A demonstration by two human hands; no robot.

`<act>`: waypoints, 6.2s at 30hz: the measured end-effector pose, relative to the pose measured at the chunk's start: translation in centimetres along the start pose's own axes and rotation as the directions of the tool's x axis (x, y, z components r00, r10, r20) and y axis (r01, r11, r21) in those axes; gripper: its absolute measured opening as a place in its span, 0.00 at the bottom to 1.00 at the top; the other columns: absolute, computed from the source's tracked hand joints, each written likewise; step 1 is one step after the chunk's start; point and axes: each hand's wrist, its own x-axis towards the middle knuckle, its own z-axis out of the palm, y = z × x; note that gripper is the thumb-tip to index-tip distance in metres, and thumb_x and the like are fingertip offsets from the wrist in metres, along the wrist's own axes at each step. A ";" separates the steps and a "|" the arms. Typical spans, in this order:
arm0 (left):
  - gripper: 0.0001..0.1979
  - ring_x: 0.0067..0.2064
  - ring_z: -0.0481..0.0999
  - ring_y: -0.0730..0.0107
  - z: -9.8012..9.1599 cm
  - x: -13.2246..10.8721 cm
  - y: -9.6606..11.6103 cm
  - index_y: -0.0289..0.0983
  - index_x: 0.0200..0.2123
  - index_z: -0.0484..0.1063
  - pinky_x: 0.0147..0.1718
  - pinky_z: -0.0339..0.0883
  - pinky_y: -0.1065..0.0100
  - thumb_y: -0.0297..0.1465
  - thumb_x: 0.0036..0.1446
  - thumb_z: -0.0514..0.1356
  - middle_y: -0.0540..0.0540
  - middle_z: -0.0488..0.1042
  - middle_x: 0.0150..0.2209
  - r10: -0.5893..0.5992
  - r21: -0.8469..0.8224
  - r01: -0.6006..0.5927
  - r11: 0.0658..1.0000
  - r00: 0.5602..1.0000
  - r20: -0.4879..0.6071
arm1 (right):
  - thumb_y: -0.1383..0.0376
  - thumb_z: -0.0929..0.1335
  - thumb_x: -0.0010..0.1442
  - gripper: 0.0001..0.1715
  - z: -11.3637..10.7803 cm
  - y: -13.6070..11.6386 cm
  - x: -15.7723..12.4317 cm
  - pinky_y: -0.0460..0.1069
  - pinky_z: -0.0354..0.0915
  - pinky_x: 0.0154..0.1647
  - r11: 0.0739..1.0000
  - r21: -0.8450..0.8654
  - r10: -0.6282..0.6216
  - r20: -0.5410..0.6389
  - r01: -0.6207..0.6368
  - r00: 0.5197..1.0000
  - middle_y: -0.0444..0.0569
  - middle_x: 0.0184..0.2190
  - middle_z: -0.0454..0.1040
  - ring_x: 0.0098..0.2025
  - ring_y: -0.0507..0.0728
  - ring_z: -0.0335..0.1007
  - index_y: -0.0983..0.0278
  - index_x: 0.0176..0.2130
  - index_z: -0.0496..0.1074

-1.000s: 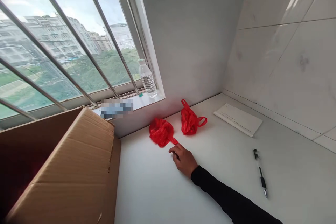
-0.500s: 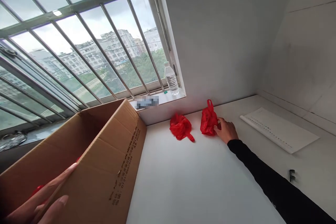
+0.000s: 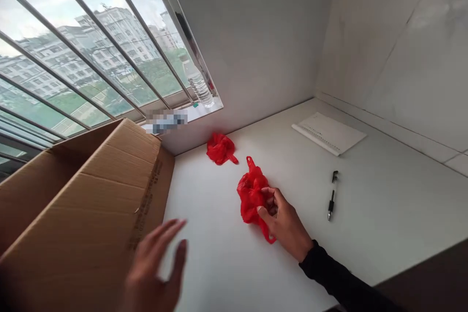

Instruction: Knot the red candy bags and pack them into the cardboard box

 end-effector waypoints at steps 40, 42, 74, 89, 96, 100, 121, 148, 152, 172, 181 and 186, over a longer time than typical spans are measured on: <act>0.14 0.44 0.79 0.60 6.6 -6.6 -0.7 0.42 0.44 0.76 0.41 0.73 0.63 0.44 0.69 0.58 0.45 0.80 0.43 -0.408 -0.305 0.389 0.870 0.913 0.001 | 0.52 0.63 0.72 0.13 -2.9 -0.8 -5.0 0.51 0.69 0.38 0.954 -0.230 -0.214 -0.070 0.193 0.974 0.46 0.39 0.76 0.43 0.58 0.73 0.57 0.41 0.68; 0.18 0.48 0.80 0.59 6.5 -6.4 -0.5 0.42 0.50 0.74 0.42 0.74 0.64 0.47 0.68 0.57 0.44 0.80 0.48 -0.446 -0.357 0.416 0.836 0.895 -0.002 | 0.50 0.62 0.72 0.14 -3.0 -0.7 -4.9 0.53 0.71 0.44 0.971 -0.181 -0.174 -0.084 0.157 0.981 0.46 0.42 0.76 0.47 0.58 0.73 0.56 0.46 0.68; 0.16 0.42 0.78 0.66 3.2 -4.6 6.4 0.45 0.43 0.74 0.38 0.72 0.71 0.41 0.54 0.71 0.49 0.78 0.44 -0.667 -0.436 0.637 0.635 0.737 0.106 | 0.55 0.65 0.70 0.09 -3.2 -4.7 -5.7 0.56 0.69 0.40 0.826 -0.512 -0.190 0.143 0.237 0.971 0.47 0.39 0.69 0.41 0.60 0.69 0.57 0.38 0.67; 0.18 0.40 0.80 0.64 2.6 -4.2 6.2 0.44 0.44 0.80 0.36 0.74 0.72 0.41 0.51 0.72 0.49 0.82 0.39 -0.639 -0.487 0.573 0.659 0.768 0.038 | 0.68 0.69 0.60 0.19 -3.5 -7.9 -7.4 0.48 0.74 0.47 0.966 -0.095 -0.241 0.007 0.241 0.970 0.40 0.49 0.80 0.50 0.56 0.78 0.51 0.50 0.73; 0.20 0.42 0.78 0.62 1.5 -4.0 4.6 0.41 0.41 0.79 0.42 0.69 0.67 0.47 0.52 0.73 0.50 0.79 0.36 -0.726 -0.488 0.630 0.604 0.687 -0.011 | 0.57 0.67 0.69 0.05 -4.3 -7.6 -6.8 0.47 0.67 0.25 0.971 -0.170 -0.183 -0.068 0.169 0.981 0.45 0.40 0.76 0.34 0.56 0.72 0.55 0.42 0.71; 0.18 0.48 0.77 0.62 1.4 -3.6 5.1 0.42 0.42 0.79 0.42 0.69 0.69 0.47 0.55 0.71 0.49 0.79 0.48 -0.668 -0.480 0.576 0.662 0.743 -0.031 | 0.53 0.65 0.71 0.12 -4.1 -7.5 -6.6 0.50 0.72 0.38 0.952 -0.184 -0.268 -0.101 0.246 0.958 0.49 0.45 0.73 0.46 0.59 0.73 0.56 0.40 0.70; 0.19 0.25 0.64 0.71 1.5 -1.5 7.4 0.39 0.45 0.77 0.32 0.66 0.66 0.47 0.68 0.55 0.53 0.59 0.22 -0.332 -0.749 0.663 -0.021 0.702 0.630 | 0.44 0.58 0.71 0.21 0.2 -10.1 -5.2 0.52 0.69 0.29 0.914 0.350 -0.308 0.272 0.204 0.912 0.45 0.30 0.65 0.30 0.57 0.68 0.56 0.36 0.61; 0.17 0.29 0.69 0.69 1.5 -1.5 6.3 0.41 0.41 0.81 0.32 0.69 0.71 0.49 0.63 0.63 0.50 0.72 0.25 -0.371 -0.513 0.823 0.244 0.568 0.735 | 0.61 0.66 0.72 0.09 -1.2 -13.5 -4.4 0.49 0.71 0.44 0.868 -0.105 -0.419 0.369 0.485 0.830 0.42 0.38 0.78 0.42 0.53 0.75 0.55 0.41 0.77; 0.13 0.33 0.72 0.69 1.8 -0.8 5.2 0.40 0.40 0.81 0.38 0.69 0.70 0.43 0.65 0.62 0.48 0.74 0.31 -0.256 -0.603 0.764 0.230 0.645 0.720 | 0.63 0.68 0.70 0.06 -0.7 -12.8 -5.6 0.46 0.70 0.45 0.858 -0.001 -0.464 0.423 0.513 0.778 0.39 0.37 0.78 0.40 0.51 0.75 0.55 0.41 0.77; 0.23 0.46 0.79 0.72 5.4 -4.0 0.7 0.44 0.57 0.73 0.40 0.75 0.76 0.16 0.65 0.58 0.46 0.72 0.47 0.287 -0.270 -0.260 0.927 0.955 0.067 | 0.59 0.63 0.74 0.12 2.0 -6.0 -1.7 0.49 0.62 0.34 0.986 0.159 -0.153 0.733 0.051 0.663 0.43 0.33 0.72 0.32 0.52 0.64 0.61 0.47 0.73; 0.29 0.65 0.66 0.59 4.1 -6.6 -2.4 0.46 0.72 0.59 0.61 0.68 0.57 0.23 0.71 0.53 0.43 0.71 0.63 0.257 -0.042 -0.253 0.966 0.952 0.166 | 0.58 0.64 0.72 0.11 0.0 -5.2 -1.8 0.51 0.63 0.39 0.936 -0.182 -0.224 0.349 0.300 0.910 0.43 0.44 0.77 0.46 0.56 0.72 0.56 0.42 0.75; 0.24 0.64 0.69 0.58 2.8 -10.3 -5.4 0.51 0.68 0.65 0.60 0.69 0.53 0.27 0.73 0.52 0.47 0.74 0.62 -0.015 0.064 0.004 0.998 0.985 0.174 | 0.52 0.62 0.73 0.16 -2.0 -1.2 -1.4 0.53 0.64 0.36 0.935 -0.319 -0.081 0.236 0.156 0.968 0.45 0.42 0.77 0.46 0.59 0.71 0.56 0.39 0.74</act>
